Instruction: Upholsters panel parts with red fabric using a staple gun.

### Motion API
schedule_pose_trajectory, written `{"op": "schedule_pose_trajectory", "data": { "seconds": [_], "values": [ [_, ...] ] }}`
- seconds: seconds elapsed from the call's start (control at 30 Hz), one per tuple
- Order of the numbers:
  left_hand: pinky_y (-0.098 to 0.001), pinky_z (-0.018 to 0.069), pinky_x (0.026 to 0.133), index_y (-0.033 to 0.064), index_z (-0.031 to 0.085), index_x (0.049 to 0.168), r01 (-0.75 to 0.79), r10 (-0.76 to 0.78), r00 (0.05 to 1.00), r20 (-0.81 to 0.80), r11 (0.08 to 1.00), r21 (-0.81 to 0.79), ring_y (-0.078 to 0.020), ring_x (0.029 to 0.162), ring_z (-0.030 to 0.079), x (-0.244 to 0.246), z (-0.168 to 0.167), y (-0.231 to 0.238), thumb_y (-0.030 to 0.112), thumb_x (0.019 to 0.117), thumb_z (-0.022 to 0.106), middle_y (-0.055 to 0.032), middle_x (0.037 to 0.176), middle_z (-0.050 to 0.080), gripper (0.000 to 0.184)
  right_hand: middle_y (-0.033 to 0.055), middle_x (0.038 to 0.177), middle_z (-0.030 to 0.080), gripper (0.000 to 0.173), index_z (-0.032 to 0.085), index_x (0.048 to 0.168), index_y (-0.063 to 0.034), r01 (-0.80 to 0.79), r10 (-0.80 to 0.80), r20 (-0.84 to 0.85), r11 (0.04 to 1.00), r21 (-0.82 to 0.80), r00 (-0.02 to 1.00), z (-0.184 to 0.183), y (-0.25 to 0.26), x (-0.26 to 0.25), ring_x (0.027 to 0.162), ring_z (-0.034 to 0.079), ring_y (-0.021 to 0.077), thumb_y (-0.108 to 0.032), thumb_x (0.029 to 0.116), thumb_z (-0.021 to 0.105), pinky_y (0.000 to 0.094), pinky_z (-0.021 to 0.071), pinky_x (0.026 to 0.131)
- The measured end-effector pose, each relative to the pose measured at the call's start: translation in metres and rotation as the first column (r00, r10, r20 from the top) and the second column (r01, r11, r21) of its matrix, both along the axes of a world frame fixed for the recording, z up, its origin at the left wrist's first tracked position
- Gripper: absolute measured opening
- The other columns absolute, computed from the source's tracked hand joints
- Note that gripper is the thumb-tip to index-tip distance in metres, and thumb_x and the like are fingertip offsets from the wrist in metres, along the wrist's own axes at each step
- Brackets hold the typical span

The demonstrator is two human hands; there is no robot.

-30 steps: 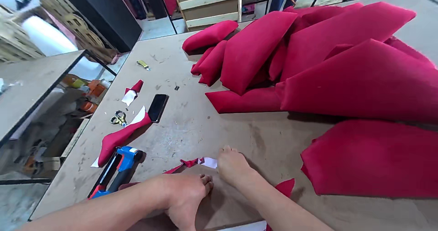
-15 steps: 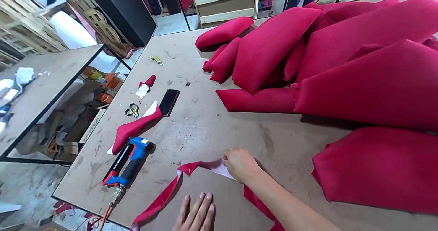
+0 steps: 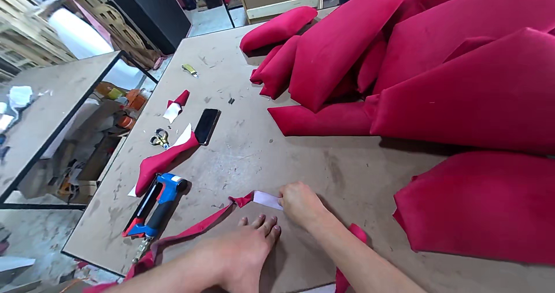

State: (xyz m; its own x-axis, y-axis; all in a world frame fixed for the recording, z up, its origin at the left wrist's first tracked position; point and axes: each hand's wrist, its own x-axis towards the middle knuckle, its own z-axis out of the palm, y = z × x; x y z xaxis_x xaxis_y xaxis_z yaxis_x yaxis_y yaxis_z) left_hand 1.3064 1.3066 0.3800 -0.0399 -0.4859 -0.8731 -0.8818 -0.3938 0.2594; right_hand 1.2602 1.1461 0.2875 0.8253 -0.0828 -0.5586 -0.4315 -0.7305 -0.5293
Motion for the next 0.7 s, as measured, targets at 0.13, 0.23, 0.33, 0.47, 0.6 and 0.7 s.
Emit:
{"op": "schedule_pose_trajectory", "data": {
  "seconds": [0.13,0.23,0.33,0.47,0.6,0.7],
  "values": [
    [-0.0618,0.0315,0.118,0.0008,0.020,0.163,0.125,-0.117,0.991,-0.064,0.984,0.125,-0.0431,0.155,0.021,0.021,0.015,-0.038,0.060,0.0728,0.085,-0.0212,0.171,0.013,0.126,0.0169,0.118,0.071,0.028,0.071,0.120,-0.0079,-0.019,0.022,-0.027,0.995,0.096,0.999,0.007,-0.007,0.001,0.117,0.066,0.0340,-0.023,0.1026,0.054,0.0558,0.0521,0.099],
    [-0.0600,0.0322,0.119,0.0027,0.020,0.163,0.151,-0.140,0.987,-0.077,0.975,0.165,-0.0409,0.154,0.025,0.024,0.020,-0.048,0.060,0.0743,0.084,-0.0200,0.170,0.016,0.123,0.0183,0.121,0.070,0.030,0.071,0.122,-0.0078,-0.052,0.055,-0.019,0.989,0.141,0.998,0.013,-0.002,-0.002,0.119,0.065,0.0356,-0.019,0.1010,0.053,0.0580,0.0519,0.100],
    [-0.0602,0.0328,0.118,0.0038,0.020,0.163,0.145,-0.136,0.989,-0.062,0.976,0.165,-0.0416,0.154,0.025,0.022,0.022,-0.048,0.058,0.0744,0.085,-0.0192,0.171,0.016,0.123,0.0177,0.115,0.071,0.027,0.073,0.116,-0.0072,-0.068,0.064,0.034,0.992,0.107,0.997,0.016,0.002,-0.005,0.115,0.067,0.0351,-0.015,0.0994,0.053,0.0566,0.0532,0.097],
    [-0.0659,0.0309,0.117,0.0067,0.022,0.163,0.088,-0.088,0.996,-0.006,0.991,0.100,-0.0425,0.156,0.018,0.009,0.011,-0.025,0.060,0.0707,0.086,-0.0169,0.172,0.012,0.124,0.0187,0.113,0.071,0.022,0.070,0.110,-0.0030,-0.107,0.106,0.075,0.994,0.013,0.992,0.030,0.020,-0.022,0.113,0.067,0.0368,-0.011,0.0993,0.052,0.0570,0.0536,0.094],
    [-0.0738,0.0137,0.120,0.0095,0.027,0.163,-0.047,0.051,0.998,0.045,0.996,-0.079,-0.0409,0.159,0.006,-0.013,-0.009,0.018,0.059,0.0660,0.088,-0.0158,0.173,0.009,0.125,0.0171,0.123,0.068,0.028,0.068,0.118,-0.0012,-0.041,0.057,0.137,0.992,-0.117,0.989,0.030,0.054,-0.050,0.120,0.064,0.0340,-0.008,0.0999,0.048,0.0505,0.0561,0.093],
    [-0.0725,0.0032,0.122,0.0118,0.031,0.162,-0.087,0.119,0.991,0.067,0.927,-0.366,-0.0394,0.159,0.003,-0.032,-0.037,0.062,0.065,0.0635,0.086,-0.0175,0.172,0.009,0.124,0.0083,0.124,0.071,0.036,0.071,0.124,-0.0068,0.208,-0.047,0.450,0.925,-0.317,0.892,0.003,0.099,-0.084,0.120,0.066,0.0250,-0.008,0.0919,0.055,0.0403,0.0550,0.100]
  ]
}}
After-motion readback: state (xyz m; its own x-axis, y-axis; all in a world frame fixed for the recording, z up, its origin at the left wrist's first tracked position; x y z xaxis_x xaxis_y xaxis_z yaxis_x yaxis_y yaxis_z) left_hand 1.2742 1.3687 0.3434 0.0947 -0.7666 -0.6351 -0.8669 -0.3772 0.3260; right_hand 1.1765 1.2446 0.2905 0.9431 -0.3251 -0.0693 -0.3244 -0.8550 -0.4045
